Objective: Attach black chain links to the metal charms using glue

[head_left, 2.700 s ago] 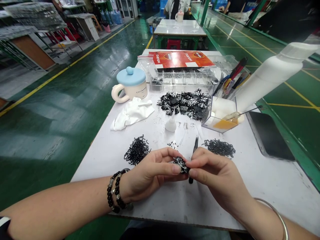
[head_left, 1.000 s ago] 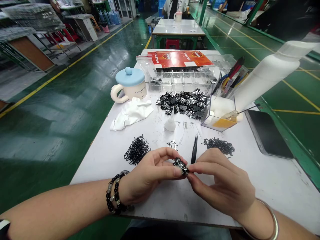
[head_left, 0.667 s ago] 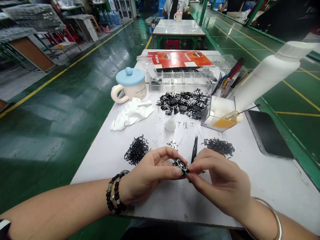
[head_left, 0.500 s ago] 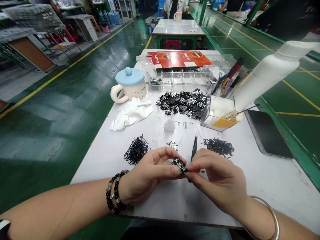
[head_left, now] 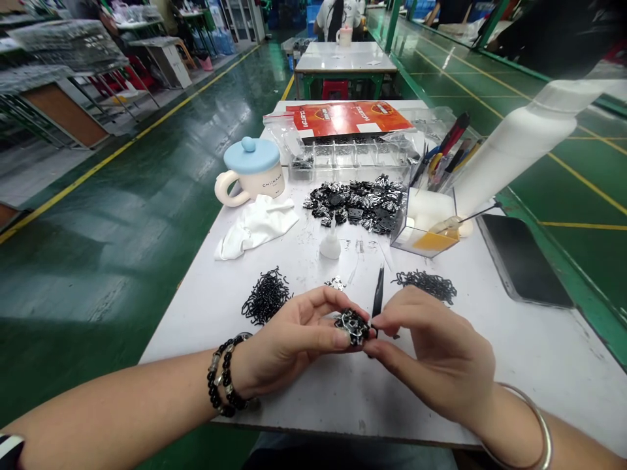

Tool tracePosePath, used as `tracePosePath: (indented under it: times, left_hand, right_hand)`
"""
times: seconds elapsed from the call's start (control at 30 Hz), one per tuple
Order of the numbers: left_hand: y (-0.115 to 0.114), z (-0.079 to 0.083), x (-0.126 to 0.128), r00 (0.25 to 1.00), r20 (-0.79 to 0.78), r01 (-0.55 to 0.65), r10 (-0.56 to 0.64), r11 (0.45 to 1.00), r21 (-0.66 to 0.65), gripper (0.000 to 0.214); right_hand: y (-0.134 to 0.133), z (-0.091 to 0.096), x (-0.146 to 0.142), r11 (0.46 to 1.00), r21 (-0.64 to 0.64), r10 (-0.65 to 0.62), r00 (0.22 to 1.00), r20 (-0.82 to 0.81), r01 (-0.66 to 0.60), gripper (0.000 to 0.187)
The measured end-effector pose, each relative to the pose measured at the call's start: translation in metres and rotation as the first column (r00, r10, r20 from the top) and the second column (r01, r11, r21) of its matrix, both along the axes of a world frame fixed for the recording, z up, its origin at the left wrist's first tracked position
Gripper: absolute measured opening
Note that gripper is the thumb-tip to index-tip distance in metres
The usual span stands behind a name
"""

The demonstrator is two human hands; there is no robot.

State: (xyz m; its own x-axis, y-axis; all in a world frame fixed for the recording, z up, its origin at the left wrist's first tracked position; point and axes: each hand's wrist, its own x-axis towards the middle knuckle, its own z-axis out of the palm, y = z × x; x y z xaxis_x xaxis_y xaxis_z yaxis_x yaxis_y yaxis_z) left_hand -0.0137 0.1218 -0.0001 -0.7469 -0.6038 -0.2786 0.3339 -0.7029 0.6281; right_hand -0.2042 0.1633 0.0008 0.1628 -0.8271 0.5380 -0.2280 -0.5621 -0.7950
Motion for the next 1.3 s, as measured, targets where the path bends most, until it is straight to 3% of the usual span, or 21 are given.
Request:
tracePosePath:
  times: [0.13,0.3,0.57,0.67,0.7,0.73,0.77,0.8,0.87,0.9,0.93,0.97,1.03,1.3]
  left_hand:
    - [0.000,0.001,0.000,0.998,-0.062,0.033,-0.034,0.999,-0.011,0.034]
    - [-0.001,-0.001,0.001,0.994,-0.059,0.089,-0.092,0.995,-0.038,0.045]
    - [-0.001,-0.002,0.003,0.981,-0.043,0.184,-0.187,0.980,-0.076,0.043]
    - [-0.001,-0.001,0.006,0.984,0.053,0.179,-0.171,0.952,-0.248,0.043]
    - [-0.002,0.000,0.008,0.987,0.115,0.146,-0.109,0.908,-0.392,0.046]
    - [-0.002,0.001,0.009,0.986,0.169,0.107,-0.011,0.816,-0.569,0.050]
    - [-0.002,0.002,0.010,0.975,0.191,0.070,0.110,0.665,-0.744,0.055]
    - [-0.003,0.003,0.011,0.959,0.176,0.051,0.224,0.473,-0.879,0.059]
    - [-0.003,0.006,0.011,0.928,0.090,0.052,0.360,0.114,-0.992,0.060]
    - [-0.002,0.008,0.011,0.920,0.051,0.058,0.388,-0.009,-0.998,0.057]
    - [-0.002,0.009,0.010,0.915,0.020,0.064,0.402,-0.095,-0.993,0.052]
    - [-0.002,0.010,0.009,0.911,0.002,0.072,0.411,-0.154,-0.985,0.046]
    - [-0.001,0.013,0.007,0.903,-0.012,0.091,0.430,-0.218,-0.972,0.035]
    - [0.000,0.016,0.005,0.886,-0.003,0.127,0.463,-0.250,-0.960,0.023]
  right_hand:
    - [-0.006,0.002,-0.013,0.984,0.173,0.065,0.994,-0.085,-0.049,0.035]
    - [-0.013,0.003,-0.022,0.920,0.354,0.215,0.972,-0.090,-0.170,0.036]
    - [-0.015,0.003,-0.021,0.867,0.408,0.310,0.951,0.008,-0.286,0.028]
    - [-0.015,0.002,-0.021,0.864,0.406,0.312,0.950,0.030,-0.297,0.025]
    - [-0.016,0.002,-0.021,0.868,0.400,0.309,0.951,0.029,-0.294,0.024]
    - [-0.016,0.002,-0.021,0.872,0.394,0.304,0.952,0.025,-0.289,0.023]
    - [-0.016,0.002,-0.021,0.875,0.392,0.302,0.953,0.019,-0.285,0.023]
    - [-0.016,0.002,-0.021,0.875,0.394,0.299,0.954,0.013,-0.279,0.023]
    - [-0.016,0.003,-0.021,0.867,0.413,0.305,0.952,0.003,-0.279,0.022]
    - [-0.016,0.003,-0.021,0.862,0.423,0.309,0.951,-0.001,-0.280,0.021]
    - [-0.016,0.003,-0.020,0.857,0.431,0.314,0.950,-0.003,-0.282,0.020]
    - [-0.016,0.003,-0.019,0.854,0.437,0.318,0.948,-0.004,-0.284,0.020]
    - [-0.016,0.002,-0.018,0.850,0.442,0.320,0.947,-0.006,-0.285,0.020]
    - [-0.016,0.000,-0.017,0.852,0.437,0.323,0.946,-0.008,-0.287,0.021]
